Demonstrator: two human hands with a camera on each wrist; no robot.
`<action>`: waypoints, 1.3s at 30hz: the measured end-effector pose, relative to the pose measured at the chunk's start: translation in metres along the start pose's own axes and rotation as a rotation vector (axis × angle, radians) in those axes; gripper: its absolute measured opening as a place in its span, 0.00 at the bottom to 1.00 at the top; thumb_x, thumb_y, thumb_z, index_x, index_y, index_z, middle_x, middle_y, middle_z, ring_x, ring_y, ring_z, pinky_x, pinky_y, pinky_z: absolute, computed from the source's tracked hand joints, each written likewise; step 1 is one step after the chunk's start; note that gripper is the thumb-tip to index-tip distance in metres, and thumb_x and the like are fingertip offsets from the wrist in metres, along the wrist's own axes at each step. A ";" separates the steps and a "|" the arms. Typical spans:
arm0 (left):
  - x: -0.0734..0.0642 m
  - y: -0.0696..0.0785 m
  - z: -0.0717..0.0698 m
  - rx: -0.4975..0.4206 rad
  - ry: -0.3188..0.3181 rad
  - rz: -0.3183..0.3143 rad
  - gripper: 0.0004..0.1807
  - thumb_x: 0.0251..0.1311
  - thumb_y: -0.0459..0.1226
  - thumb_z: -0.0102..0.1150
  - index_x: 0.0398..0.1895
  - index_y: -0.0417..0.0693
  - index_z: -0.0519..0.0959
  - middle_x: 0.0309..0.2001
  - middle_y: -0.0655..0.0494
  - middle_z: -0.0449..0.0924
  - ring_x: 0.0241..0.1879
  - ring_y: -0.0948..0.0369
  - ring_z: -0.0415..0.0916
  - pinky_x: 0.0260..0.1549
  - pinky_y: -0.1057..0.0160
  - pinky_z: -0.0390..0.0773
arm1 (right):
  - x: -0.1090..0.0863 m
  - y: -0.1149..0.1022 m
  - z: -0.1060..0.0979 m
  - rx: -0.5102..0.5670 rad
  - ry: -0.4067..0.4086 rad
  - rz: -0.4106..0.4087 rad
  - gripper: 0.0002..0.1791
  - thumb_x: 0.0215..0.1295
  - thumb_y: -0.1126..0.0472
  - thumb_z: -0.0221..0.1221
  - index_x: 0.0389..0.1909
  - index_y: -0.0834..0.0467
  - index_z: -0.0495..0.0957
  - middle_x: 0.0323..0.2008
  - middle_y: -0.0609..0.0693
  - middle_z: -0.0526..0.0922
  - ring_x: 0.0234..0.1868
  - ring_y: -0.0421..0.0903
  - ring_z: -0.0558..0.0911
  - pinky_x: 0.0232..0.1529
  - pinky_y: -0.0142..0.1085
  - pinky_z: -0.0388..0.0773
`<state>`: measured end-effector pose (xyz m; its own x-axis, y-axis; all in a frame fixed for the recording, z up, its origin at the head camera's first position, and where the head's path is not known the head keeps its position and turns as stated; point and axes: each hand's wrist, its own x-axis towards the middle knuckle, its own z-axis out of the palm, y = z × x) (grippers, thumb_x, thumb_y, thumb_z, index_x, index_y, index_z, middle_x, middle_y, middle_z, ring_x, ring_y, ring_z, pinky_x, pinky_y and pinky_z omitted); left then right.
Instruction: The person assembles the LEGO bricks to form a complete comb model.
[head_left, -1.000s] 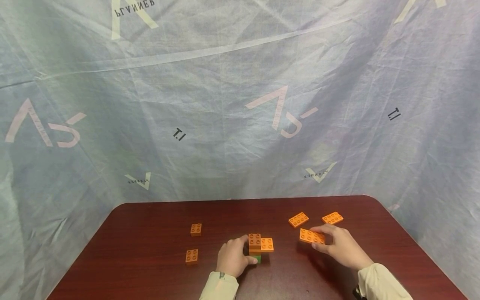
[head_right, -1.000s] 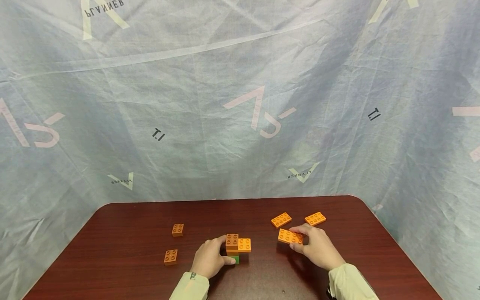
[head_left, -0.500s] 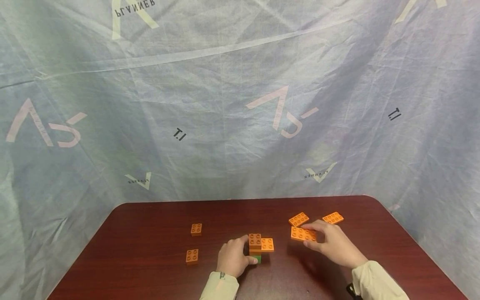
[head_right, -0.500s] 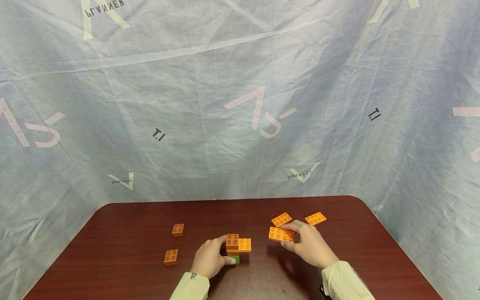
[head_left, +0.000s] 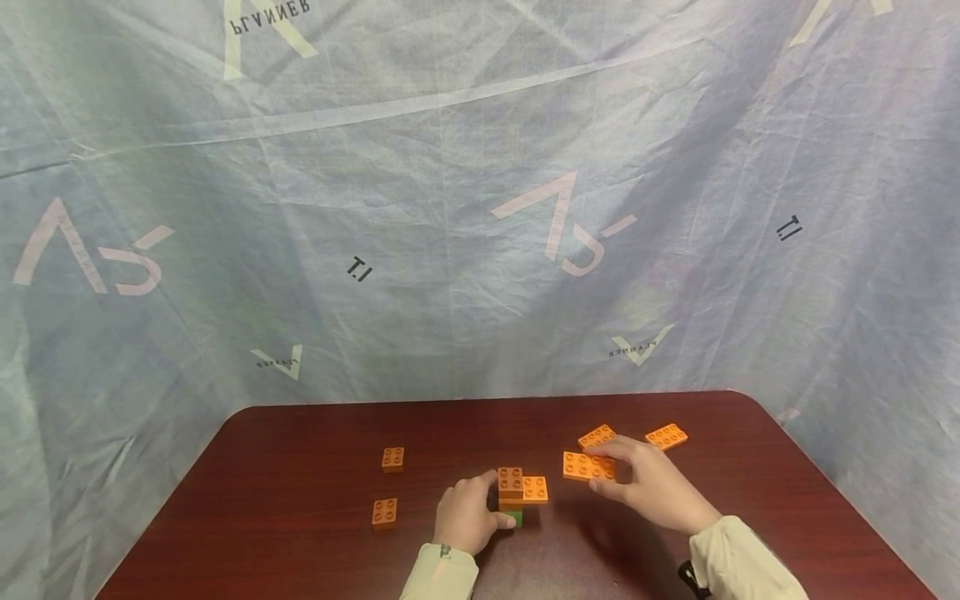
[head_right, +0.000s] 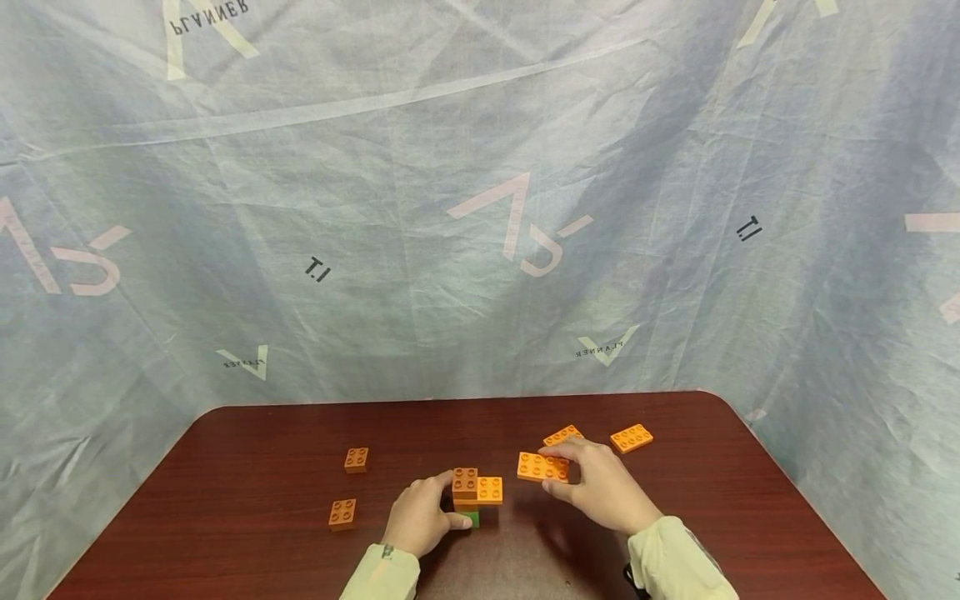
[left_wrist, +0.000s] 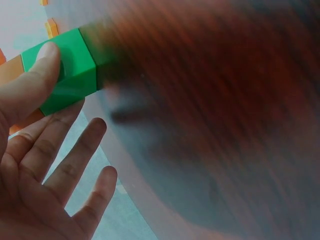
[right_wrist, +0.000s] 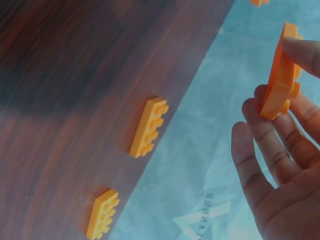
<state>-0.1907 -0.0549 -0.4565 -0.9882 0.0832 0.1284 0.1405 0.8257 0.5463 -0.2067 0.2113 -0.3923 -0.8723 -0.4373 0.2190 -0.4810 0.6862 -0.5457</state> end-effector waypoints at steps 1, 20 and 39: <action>0.000 0.000 0.000 -0.005 -0.002 -0.001 0.34 0.41 0.42 0.84 0.54 0.40 0.83 0.40 0.46 0.87 0.35 0.47 0.83 0.37 0.43 0.82 | 0.001 -0.002 0.000 0.000 -0.001 -0.007 0.23 0.63 0.54 0.70 0.58 0.55 0.83 0.55 0.51 0.84 0.58 0.58 0.80 0.56 0.59 0.76; 0.002 -0.001 -0.001 -0.013 0.007 0.005 0.33 0.41 0.42 0.84 0.53 0.41 0.83 0.37 0.48 0.87 0.33 0.48 0.82 0.35 0.44 0.81 | 0.016 -0.031 0.012 0.005 -0.022 -0.132 0.21 0.65 0.53 0.69 0.58 0.53 0.83 0.48 0.40 0.83 0.51 0.47 0.81 0.54 0.55 0.74; 0.003 -0.003 0.000 -0.035 -0.016 0.015 0.33 0.43 0.41 0.84 0.54 0.41 0.83 0.40 0.47 0.87 0.34 0.46 0.83 0.37 0.41 0.81 | 0.030 -0.044 0.030 0.019 -0.085 -0.187 0.20 0.65 0.58 0.68 0.58 0.56 0.83 0.46 0.43 0.82 0.40 0.37 0.78 0.43 0.41 0.79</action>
<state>-0.1941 -0.0568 -0.4579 -0.9868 0.1047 0.1233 0.1569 0.8046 0.5727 -0.2094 0.1502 -0.3863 -0.7571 -0.6037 0.2496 -0.6312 0.5776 -0.5176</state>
